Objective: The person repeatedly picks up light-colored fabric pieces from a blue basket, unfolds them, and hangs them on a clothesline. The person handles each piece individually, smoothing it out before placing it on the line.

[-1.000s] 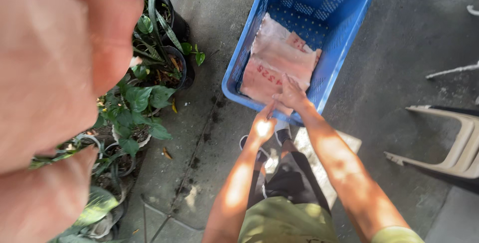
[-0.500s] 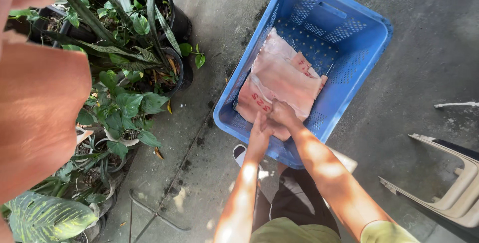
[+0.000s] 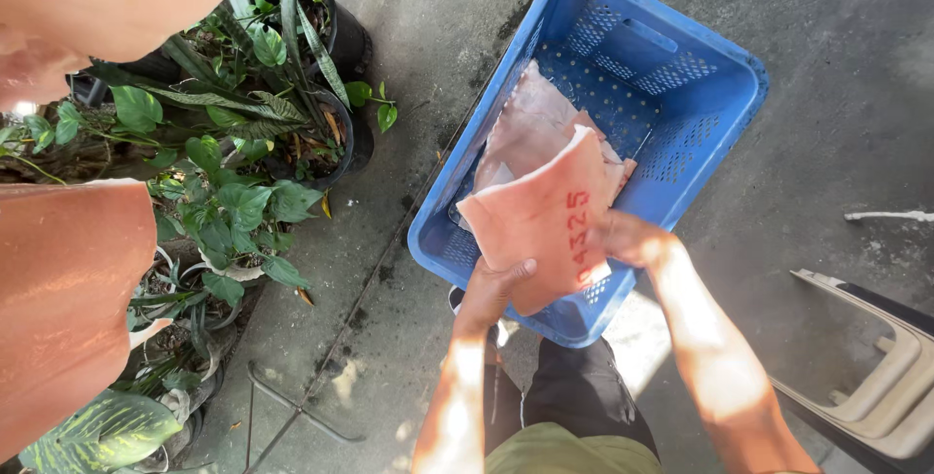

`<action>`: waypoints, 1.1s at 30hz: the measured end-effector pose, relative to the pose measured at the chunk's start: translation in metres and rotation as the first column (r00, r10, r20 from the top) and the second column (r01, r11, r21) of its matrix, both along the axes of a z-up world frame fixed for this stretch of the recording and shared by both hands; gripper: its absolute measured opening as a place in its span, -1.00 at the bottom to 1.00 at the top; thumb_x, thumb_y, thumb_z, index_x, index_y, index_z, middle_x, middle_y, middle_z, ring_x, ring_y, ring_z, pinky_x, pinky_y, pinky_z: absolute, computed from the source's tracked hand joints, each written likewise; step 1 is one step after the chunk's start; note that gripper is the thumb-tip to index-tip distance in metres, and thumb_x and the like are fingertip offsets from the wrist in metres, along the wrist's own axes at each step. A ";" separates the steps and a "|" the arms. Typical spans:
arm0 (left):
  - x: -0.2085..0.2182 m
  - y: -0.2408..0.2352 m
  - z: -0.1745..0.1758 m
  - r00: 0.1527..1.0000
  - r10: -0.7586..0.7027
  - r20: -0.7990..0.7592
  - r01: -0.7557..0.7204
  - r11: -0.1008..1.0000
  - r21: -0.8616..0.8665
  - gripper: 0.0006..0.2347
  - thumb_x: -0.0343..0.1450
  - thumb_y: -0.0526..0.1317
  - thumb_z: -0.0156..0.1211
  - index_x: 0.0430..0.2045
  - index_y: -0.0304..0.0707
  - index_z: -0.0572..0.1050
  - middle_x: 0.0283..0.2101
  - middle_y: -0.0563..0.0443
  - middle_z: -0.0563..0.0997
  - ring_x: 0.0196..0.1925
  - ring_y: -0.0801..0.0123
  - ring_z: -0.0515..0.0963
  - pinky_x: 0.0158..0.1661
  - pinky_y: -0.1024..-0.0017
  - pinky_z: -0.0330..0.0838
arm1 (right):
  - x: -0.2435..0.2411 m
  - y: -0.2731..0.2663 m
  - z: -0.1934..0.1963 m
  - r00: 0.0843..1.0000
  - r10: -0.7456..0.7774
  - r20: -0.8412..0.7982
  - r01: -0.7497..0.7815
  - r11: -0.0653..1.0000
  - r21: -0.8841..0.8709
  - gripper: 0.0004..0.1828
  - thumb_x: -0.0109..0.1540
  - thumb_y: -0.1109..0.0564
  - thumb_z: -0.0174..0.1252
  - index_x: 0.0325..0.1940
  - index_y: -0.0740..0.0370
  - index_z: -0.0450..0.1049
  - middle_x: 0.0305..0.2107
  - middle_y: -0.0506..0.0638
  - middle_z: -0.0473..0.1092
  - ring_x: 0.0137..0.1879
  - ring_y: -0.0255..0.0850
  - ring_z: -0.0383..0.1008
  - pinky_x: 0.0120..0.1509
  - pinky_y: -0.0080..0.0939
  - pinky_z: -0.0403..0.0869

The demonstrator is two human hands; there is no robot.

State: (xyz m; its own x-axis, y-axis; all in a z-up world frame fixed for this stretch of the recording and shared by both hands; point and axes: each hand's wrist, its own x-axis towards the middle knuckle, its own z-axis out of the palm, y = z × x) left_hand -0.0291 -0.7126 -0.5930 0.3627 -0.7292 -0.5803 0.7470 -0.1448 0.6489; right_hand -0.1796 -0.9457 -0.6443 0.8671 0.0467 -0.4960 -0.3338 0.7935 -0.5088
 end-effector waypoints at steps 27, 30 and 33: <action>-0.066 0.018 -0.011 0.916 0.378 -0.136 -0.363 0.923 0.126 -0.51 0.35 -0.24 0.34 0.15 -0.53 0.42 0.13 -0.23 0.59 0.15 0.10 0.59 0.16 0.20 0.46 | 0.089 -0.038 -0.199 0.786 -0.085 -0.613 -0.617 -0.033 -0.786 -0.39 0.32 -0.19 0.07 0.25 0.33 0.32 0.29 0.33 0.21 0.40 0.33 0.18 0.49 0.31 0.20; -0.066 0.015 -0.012 0.897 0.413 -0.159 -0.395 0.909 0.134 -0.53 0.37 -0.25 0.31 0.16 -0.53 0.41 0.14 -0.21 0.59 0.16 0.09 0.58 0.17 0.20 0.45 | 0.092 -0.040 -0.191 0.741 -0.117 -0.662 -0.670 -0.056 -0.740 -0.34 0.25 -0.20 0.14 0.24 0.33 0.36 0.31 0.32 0.17 0.46 0.34 0.08 0.46 0.23 0.18; -0.055 0.008 -0.009 0.866 0.446 -0.224 -0.433 0.895 0.107 -0.53 0.35 -0.25 0.28 0.17 -0.40 0.39 0.14 -0.15 0.59 0.17 0.12 0.58 0.17 0.21 0.46 | 0.101 -0.052 -0.183 0.676 -0.094 -0.731 -0.732 0.024 -0.681 -0.38 0.18 -0.21 0.18 0.17 0.23 0.44 0.23 0.24 0.23 0.42 0.30 0.12 0.32 0.20 0.21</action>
State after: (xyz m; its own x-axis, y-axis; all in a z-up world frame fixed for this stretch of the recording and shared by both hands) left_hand -0.0844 -0.7043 -0.6019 0.4864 -0.4932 -0.7212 0.8709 0.2068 0.4459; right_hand -0.0782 -0.9978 -0.8269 0.5118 -0.5736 -0.6396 -0.8481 -0.4562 -0.2695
